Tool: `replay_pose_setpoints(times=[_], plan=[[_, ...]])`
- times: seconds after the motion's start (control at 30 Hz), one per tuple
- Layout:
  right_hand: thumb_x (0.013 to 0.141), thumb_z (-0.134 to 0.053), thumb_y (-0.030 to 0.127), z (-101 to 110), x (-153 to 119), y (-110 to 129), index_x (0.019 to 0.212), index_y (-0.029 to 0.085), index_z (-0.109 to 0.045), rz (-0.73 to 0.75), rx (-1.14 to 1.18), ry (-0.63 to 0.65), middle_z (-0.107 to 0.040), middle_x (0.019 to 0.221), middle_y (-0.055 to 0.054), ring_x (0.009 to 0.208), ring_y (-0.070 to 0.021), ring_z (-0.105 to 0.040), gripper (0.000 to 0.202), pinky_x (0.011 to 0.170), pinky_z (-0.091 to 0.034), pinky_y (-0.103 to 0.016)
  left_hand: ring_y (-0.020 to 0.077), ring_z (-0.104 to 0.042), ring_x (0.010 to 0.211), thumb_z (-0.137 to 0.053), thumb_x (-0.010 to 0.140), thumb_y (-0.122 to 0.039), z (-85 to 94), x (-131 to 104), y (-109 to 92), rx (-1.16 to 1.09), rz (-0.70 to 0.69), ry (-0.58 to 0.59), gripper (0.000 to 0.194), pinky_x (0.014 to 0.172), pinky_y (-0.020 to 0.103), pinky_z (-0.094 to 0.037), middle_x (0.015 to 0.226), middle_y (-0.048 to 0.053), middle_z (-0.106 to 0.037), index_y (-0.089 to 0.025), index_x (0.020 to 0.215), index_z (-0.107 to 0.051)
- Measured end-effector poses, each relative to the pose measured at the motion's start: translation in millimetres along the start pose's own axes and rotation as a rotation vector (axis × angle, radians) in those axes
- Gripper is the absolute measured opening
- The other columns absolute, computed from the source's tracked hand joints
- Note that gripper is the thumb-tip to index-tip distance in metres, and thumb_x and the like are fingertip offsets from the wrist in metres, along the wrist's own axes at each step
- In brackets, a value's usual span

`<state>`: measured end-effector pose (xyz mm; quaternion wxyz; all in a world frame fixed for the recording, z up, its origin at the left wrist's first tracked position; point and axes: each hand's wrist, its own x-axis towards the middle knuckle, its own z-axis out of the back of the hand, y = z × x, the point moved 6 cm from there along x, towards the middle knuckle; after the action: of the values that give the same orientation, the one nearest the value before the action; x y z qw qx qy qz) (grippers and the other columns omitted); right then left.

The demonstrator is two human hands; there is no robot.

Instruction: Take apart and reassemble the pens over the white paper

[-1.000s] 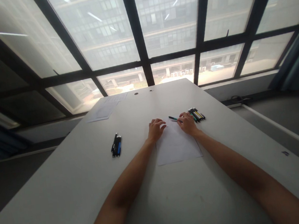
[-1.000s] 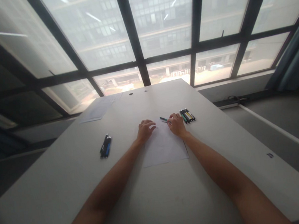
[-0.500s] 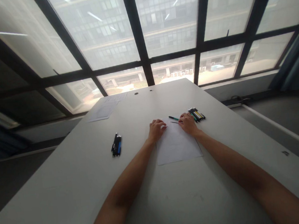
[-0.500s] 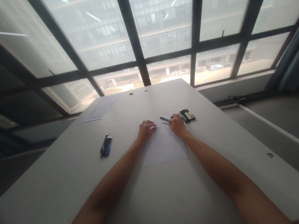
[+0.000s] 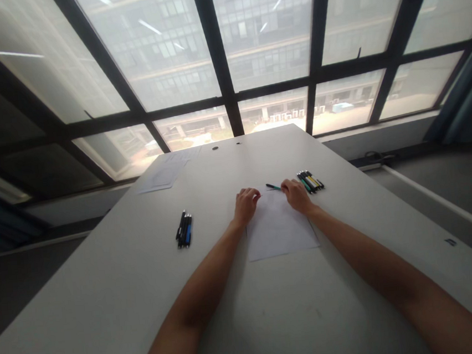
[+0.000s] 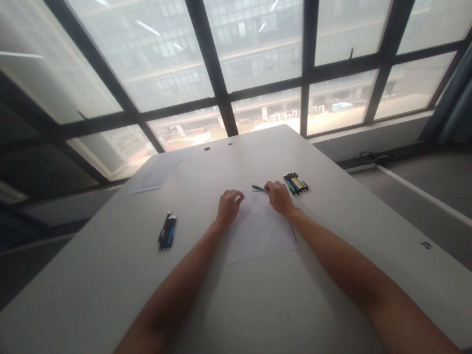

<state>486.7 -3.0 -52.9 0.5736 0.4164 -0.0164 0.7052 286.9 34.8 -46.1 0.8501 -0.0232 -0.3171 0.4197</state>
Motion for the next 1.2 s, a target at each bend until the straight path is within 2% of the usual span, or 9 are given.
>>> replay_pose_setpoints(times=[0.2,0.47,0.87,1.2], plan=[[0.086,-0.053,0.010,1,0,2,0.088,0.020,-0.059,0.053,0.249,-0.063,-0.062,0.077,-0.003,0.078,-0.0198,-0.056,0.012,0.073,-0.042,-0.029,0.0215,-0.059,0.095,-0.059,0.092,-0.023,8.5,1,-1,-0.076,-0.001,-0.090,0.007,0.088,0.035,-0.043,0.094,0.004,-0.072,-0.021,0.091,-0.066],[0.085,-0.053,0.009,1,0,4,0.084,0.021,-0.059,0.078,0.309,-0.071,-0.062,0.077,-0.003,0.078,-0.0188,-0.056,0.014,0.074,-0.044,-0.029,0.0214,-0.060,0.095,-0.061,0.091,-0.023,10.6,1,-5,-0.099,-0.055,-0.132,0.005,0.090,0.036,-0.044,0.094,0.004,-0.072,-0.021,0.091,-0.066],[0.084,-0.055,0.011,-2,0,9,0.085,0.021,-0.060,0.085,0.342,-0.020,-0.062,0.077,-0.002,0.078,-0.0182,-0.057,0.012,0.074,-0.044,-0.029,0.0212,-0.061,0.096,-0.062,0.091,-0.025,7.9,1,-10,-0.097,-0.093,-0.101,0.005,0.091,0.036,-0.044,0.094,0.004,-0.072,-0.022,0.090,-0.067],[0.085,-0.061,0.013,-8,-1,14,0.091,0.020,-0.067,0.105,0.332,0.056,-0.065,0.082,-0.004,0.080,-0.0184,-0.060,0.011,0.079,-0.049,-0.032,0.0212,-0.060,0.099,-0.063,0.091,-0.025,5.1,1,-15,-0.146,-0.110,-0.034,0.009,0.094,0.037,-0.044,0.097,0.004,-0.073,-0.022,0.097,-0.068]])
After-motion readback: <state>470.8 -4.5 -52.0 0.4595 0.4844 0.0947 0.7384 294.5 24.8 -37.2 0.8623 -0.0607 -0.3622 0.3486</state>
